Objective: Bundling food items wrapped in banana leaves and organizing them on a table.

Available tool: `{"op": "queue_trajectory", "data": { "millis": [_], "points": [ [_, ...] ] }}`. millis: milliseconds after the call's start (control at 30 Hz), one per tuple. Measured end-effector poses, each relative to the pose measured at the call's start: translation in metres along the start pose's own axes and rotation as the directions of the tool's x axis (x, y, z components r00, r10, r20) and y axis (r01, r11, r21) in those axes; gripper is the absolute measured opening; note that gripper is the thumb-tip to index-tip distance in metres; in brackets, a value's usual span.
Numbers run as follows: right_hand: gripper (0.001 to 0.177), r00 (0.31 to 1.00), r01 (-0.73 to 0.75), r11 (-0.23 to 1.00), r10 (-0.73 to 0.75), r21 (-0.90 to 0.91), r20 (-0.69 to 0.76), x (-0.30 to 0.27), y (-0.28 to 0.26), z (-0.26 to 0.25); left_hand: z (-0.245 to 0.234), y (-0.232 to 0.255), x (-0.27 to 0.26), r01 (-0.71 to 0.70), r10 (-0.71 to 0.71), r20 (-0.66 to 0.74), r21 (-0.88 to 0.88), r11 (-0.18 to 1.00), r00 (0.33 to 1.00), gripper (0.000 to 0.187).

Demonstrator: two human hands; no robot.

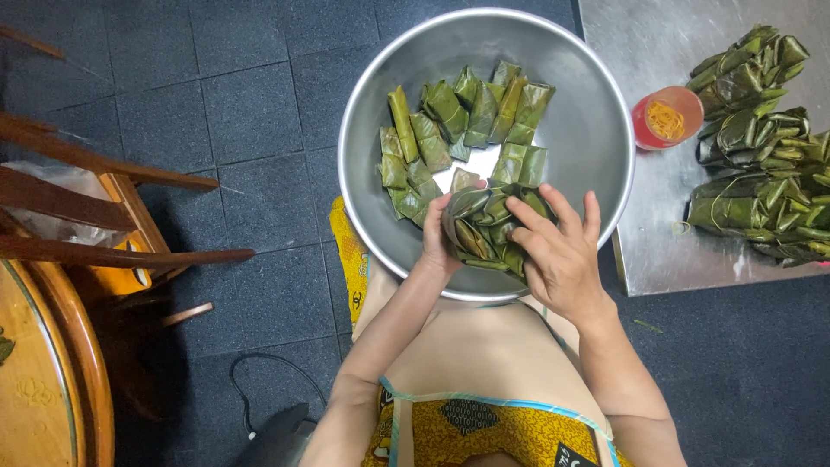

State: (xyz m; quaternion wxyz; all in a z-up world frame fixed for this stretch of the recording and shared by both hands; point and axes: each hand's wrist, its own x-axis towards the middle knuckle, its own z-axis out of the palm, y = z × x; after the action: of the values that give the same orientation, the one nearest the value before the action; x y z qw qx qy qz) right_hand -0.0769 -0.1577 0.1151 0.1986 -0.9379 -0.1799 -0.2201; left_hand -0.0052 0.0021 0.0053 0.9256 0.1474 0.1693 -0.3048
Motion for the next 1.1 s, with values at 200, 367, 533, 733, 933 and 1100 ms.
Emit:
{"op": "queue_trajectory", "data": {
  "millis": [200,367,533,733,933,1100],
  "points": [
    [0.022,0.996,-0.065,0.996,0.069,0.063,-0.058,0.006,-0.009,-0.005,-0.002,-0.001,0.000,-0.024,0.024,-0.016,0.024,0.999,1.000,0.061],
    [0.023,0.988,-0.108,0.987,0.119,0.115,-0.095,0.005,-0.018,-0.001,0.002,-0.002,-0.001,-0.028,0.028,0.017,0.006,1.000,0.999,0.062],
    [0.022,0.983,-0.152,0.978,0.164,0.141,-0.080,0.006,-0.023,-0.004,0.003,-0.003,-0.003,-0.032,0.032,0.018,0.008,0.999,0.999,0.062],
    [0.041,0.974,-0.200,0.948,0.219,0.246,-0.053,-0.001,-0.015,0.010,-0.007,0.002,0.004,0.044,-0.045,-0.208,-0.009,0.999,0.977,0.065],
    [0.088,0.957,-0.286,0.951,0.289,0.115,-0.011,-0.011,-0.022,0.030,0.007,0.001,0.010,0.138,-0.108,-0.240,0.111,0.984,0.965,0.056],
    [0.079,0.947,-0.319,0.947,0.317,-0.040,-0.058,-0.021,-0.026,0.029,0.029,-0.037,0.020,0.299,-0.248,-0.246,0.193,0.935,0.937,0.058]
  ]
}}
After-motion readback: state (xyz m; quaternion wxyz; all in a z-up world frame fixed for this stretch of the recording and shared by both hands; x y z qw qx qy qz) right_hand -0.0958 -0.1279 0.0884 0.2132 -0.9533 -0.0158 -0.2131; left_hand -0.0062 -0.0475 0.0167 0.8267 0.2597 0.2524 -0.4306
